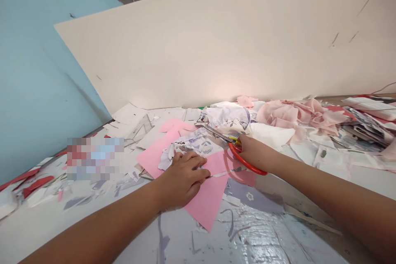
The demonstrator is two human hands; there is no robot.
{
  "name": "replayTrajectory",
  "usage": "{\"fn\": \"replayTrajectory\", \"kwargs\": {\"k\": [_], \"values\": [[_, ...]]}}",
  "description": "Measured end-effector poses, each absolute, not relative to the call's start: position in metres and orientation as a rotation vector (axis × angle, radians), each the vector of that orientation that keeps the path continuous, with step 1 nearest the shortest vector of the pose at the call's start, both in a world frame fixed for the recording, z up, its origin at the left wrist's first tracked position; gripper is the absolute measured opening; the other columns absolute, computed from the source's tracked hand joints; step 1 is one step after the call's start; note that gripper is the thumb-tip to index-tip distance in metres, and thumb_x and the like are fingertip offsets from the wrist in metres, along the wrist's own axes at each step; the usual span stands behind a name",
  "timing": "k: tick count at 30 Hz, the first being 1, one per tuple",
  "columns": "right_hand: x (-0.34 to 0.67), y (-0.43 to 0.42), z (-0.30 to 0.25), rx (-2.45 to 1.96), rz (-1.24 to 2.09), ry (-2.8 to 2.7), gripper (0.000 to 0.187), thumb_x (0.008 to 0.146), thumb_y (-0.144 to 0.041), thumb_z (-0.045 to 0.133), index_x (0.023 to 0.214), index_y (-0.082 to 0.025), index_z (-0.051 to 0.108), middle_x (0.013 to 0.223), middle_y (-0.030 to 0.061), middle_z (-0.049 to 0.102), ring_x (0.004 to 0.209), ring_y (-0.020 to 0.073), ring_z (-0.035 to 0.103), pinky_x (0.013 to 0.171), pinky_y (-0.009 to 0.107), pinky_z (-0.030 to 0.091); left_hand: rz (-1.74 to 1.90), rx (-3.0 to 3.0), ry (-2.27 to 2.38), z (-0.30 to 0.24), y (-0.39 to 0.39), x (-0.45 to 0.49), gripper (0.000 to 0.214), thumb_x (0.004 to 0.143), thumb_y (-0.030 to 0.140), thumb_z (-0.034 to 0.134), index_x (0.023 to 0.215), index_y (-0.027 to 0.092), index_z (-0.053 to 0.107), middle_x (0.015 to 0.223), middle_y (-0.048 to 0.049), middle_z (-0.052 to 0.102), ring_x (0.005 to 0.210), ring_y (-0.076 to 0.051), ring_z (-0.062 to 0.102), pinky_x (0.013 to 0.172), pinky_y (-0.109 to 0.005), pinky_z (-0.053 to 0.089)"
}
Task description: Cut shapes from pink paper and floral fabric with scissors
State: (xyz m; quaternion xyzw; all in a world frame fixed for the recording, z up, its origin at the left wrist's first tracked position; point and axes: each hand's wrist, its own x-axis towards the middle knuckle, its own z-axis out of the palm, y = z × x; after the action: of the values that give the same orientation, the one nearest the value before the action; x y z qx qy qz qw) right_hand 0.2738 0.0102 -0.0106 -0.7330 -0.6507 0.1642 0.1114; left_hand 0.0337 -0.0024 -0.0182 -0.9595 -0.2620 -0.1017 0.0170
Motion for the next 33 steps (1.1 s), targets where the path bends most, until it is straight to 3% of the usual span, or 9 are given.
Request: {"fn": "replayTrajectory", "kwargs": {"k": [9, 13, 19, 25, 33], "values": [[0.273, 0.009, -0.017, -2.12, 0.419, -1.923, 0.014, 0.068, -0.024, 0.053, 0.078, -0.017, 0.045, 0.075, 0.0063, 0.059, 0.062, 0.0179, 0.054, 0.049, 0.024, 0.032, -0.327, -2.791, -0.625, 0.003, -0.004, 0.073, 0.018, 0.079, 0.02, 0.04, 0.09, 0.019, 0.054, 0.111, -0.0075, 0.053, 0.094, -0.023, 0.045, 0.075, -0.04, 0.03], [0.275, 0.01, -0.023, -2.081, 0.391, -1.937, 0.015, 0.069, -0.026, 0.053, 0.079, -0.017, 0.044, 0.075, 0.0059, 0.059, 0.063, 0.0175, 0.054, 0.05, 0.024, 0.031, -0.272, -2.86, -0.559, -0.01, 0.008, 0.097, 0.016, 0.078, 0.016, 0.038, 0.082, 0.016, 0.053, 0.084, -0.0066, 0.056, 0.076, -0.018, 0.047, 0.067, -0.032, 0.036], [0.275, 0.006, -0.023, -2.04, 0.413, -1.907, 0.015, 0.069, -0.027, 0.053, 0.077, -0.017, 0.045, 0.072, 0.0052, 0.058, 0.062, 0.0175, 0.053, 0.049, 0.024, 0.032, -0.344, -2.963, -0.582, -0.03, 0.019, 0.099, 0.02, 0.079, 0.016, 0.038, 0.084, 0.017, 0.056, 0.084, -0.0067, 0.055, 0.078, -0.017, 0.047, 0.069, -0.03, 0.04], [0.283, 0.003, -0.004, -1.937, 0.588, -1.805, 0.031, 0.073, -0.049, 0.048, 0.071, -0.018, 0.044, 0.065, 0.0018, 0.055, 0.055, 0.0134, 0.049, 0.047, 0.023, 0.035, -0.444, -3.035, -0.614, -0.025, 0.016, 0.097, 0.024, 0.083, 0.019, 0.036, 0.092, 0.018, 0.059, 0.085, -0.0064, 0.057, 0.083, -0.018, 0.05, 0.072, -0.031, 0.042], [0.297, -0.021, 0.043, -1.783, 0.808, -1.718, 0.046, 0.072, -0.065, 0.039, 0.071, -0.019, 0.043, 0.064, -0.0004, 0.045, 0.053, 0.011, 0.042, 0.046, 0.022, 0.034, -0.523, -3.089, -0.718, -0.028, 0.019, 0.095, 0.022, 0.084, 0.024, 0.039, 0.083, 0.019, 0.06, 0.085, -0.003, 0.062, 0.084, -0.016, 0.053, 0.076, -0.029, 0.042]]}}
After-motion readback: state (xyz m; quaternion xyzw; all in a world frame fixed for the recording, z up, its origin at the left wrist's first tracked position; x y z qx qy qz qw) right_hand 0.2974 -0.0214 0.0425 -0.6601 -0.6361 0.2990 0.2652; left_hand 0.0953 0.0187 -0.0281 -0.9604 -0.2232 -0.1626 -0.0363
